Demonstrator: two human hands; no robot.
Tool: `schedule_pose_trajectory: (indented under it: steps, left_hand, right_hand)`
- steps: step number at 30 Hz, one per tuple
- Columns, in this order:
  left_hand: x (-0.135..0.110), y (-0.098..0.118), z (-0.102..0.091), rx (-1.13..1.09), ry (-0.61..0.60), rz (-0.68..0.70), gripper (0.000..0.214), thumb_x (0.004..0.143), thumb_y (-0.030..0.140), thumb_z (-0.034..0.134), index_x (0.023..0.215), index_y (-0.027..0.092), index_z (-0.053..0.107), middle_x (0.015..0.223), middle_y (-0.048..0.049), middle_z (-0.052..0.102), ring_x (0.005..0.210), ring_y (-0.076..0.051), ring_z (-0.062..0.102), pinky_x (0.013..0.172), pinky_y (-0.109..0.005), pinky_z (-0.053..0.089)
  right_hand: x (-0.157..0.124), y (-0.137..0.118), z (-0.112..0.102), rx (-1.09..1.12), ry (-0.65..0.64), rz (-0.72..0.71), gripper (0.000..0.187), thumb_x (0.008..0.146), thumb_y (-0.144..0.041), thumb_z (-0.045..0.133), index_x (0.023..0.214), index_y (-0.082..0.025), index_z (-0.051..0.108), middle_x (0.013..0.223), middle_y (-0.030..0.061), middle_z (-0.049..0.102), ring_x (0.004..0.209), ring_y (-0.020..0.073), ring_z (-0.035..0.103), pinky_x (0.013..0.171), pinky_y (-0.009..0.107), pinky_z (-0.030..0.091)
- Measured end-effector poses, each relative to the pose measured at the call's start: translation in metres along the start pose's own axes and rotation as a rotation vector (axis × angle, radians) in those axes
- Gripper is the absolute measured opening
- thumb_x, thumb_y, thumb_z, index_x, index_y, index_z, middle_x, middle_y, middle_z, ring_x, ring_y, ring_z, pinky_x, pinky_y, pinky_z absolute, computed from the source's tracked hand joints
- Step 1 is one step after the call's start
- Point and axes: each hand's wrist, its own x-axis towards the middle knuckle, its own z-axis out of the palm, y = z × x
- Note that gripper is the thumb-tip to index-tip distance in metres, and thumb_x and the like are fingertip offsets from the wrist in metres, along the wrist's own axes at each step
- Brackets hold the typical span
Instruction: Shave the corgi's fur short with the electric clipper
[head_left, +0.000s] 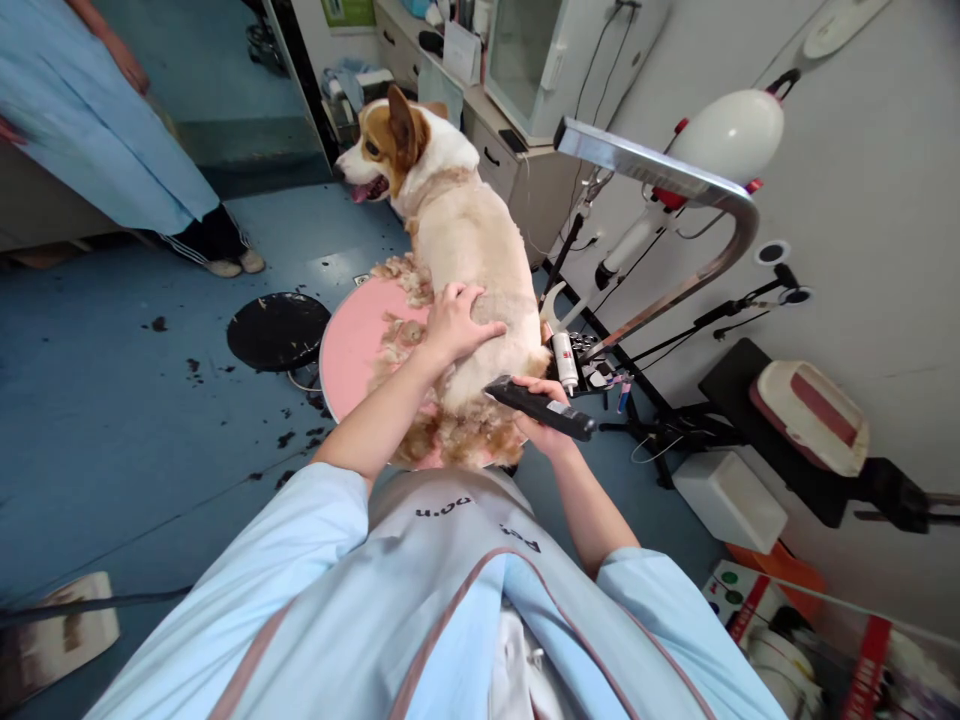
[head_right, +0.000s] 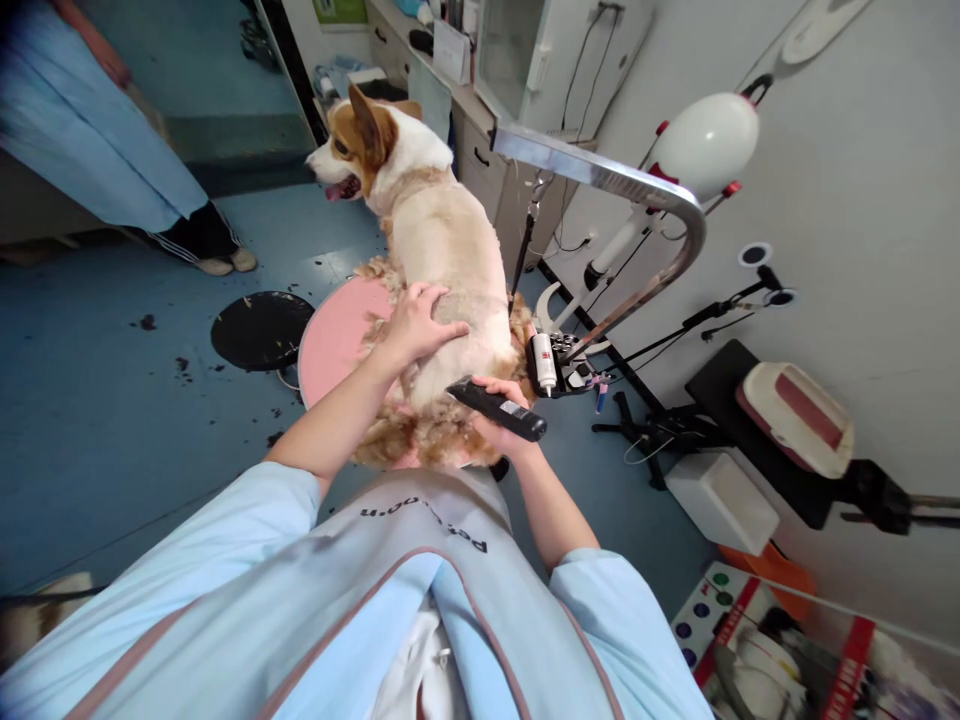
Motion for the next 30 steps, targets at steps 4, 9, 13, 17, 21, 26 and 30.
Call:
schedule_pose_trajectory:
  steps: [4, 9, 13, 17, 21, 26, 30]
  left_hand:
    - [0.0, 0.001, -0.001, 0.002, -0.012, -0.007, 0.072, 0.07, 0.054, 0.08, 0.132, 0.023, 0.06, 0.133, -0.0103, 0.052, 0.128, -0.032, 0.049, 0.111, -0.044, 0.041]
    - [0.001, 0.001, -0.001, 0.0, -0.006, -0.011, 0.07, 0.072, 0.052, 0.08, 0.132, 0.021, 0.06, 0.131, -0.0103, 0.053, 0.127, -0.03, 0.05, 0.112, -0.04, 0.039]
    - [0.002, 0.002, 0.0, 0.012, 0.002, -0.007, 0.07, 0.072, 0.054, 0.079, 0.132, 0.021, 0.06, 0.131, -0.0105, 0.054, 0.127, -0.03, 0.05, 0.111, -0.041, 0.04]
    - [0.001, 0.003, 0.001, 0.012, 0.011, -0.01, 0.07, 0.072, 0.055, 0.079, 0.131, 0.022, 0.06, 0.131, -0.01, 0.054, 0.127, -0.029, 0.051, 0.111, -0.041, 0.041]
    - [0.0, 0.003, 0.003, 0.02, 0.013, 0.005, 0.07, 0.074, 0.056, 0.077, 0.132, 0.021, 0.06, 0.132, -0.011, 0.053, 0.127, -0.03, 0.051, 0.112, -0.042, 0.04]
    - [0.0, 0.006, 0.009, 0.053, 0.049, -0.028, 0.069, 0.074, 0.058, 0.075, 0.132, 0.023, 0.061, 0.131, -0.011, 0.054, 0.126, -0.032, 0.051, 0.111, -0.044, 0.041]
    - [-0.001, 0.001, 0.004, 0.05, -0.034, 0.052, 0.076, 0.075, 0.058, 0.075, 0.139, 0.023, 0.056, 0.144, -0.0129, 0.047, 0.136, -0.034, 0.044, 0.115, -0.046, 0.037]
  right_hand:
    - [0.003, 0.008, -0.002, 0.097, -0.082, 0.137, 0.039, 0.073, -0.037, 0.082, 0.098, -0.027, 0.054, 0.116, 0.0078, 0.072, 0.113, 0.0255, 0.07, 0.102, 0.05, 0.054]
    - [-0.006, 0.013, -0.005, 0.174, -0.076, 0.187, 0.034, 0.073, -0.034, 0.08, 0.096, -0.027, 0.056, 0.111, 0.0056, 0.074, 0.109, 0.0248, 0.071, 0.099, 0.048, 0.056]
    - [-0.005, 0.015, -0.005, 0.187, 0.083, 0.139, 0.04, 0.071, -0.033, 0.082, 0.098, -0.028, 0.053, 0.112, 0.0048, 0.073, 0.111, 0.0254, 0.07, 0.102, 0.051, 0.054]
    - [-0.016, 0.013, 0.002, 0.063, -0.038, 0.176, 0.036, 0.074, -0.036, 0.078, 0.096, -0.026, 0.053, 0.111, 0.0065, 0.073, 0.108, 0.0246, 0.071, 0.099, 0.048, 0.056]
    - [-0.029, 0.007, 0.009, -0.041, 0.096, -0.01, 0.034, 0.08, -0.032, 0.074, 0.102, -0.028, 0.049, 0.113, 0.0069, 0.072, 0.107, 0.0243, 0.071, 0.098, 0.05, 0.056]
    - [-0.04, 0.022, 0.022, -0.288, 0.071, -0.131, 0.036, 0.077, -0.029, 0.077, 0.104, -0.026, 0.054, 0.119, 0.0105, 0.071, 0.111, 0.0258, 0.071, 0.099, 0.046, 0.057]
    - [-0.057, 0.034, 0.026, -0.375, 0.005, -0.265, 0.034, 0.076, -0.028, 0.078, 0.104, -0.026, 0.058, 0.123, 0.0107, 0.072, 0.109, 0.0259, 0.072, 0.09, 0.041, 0.063]
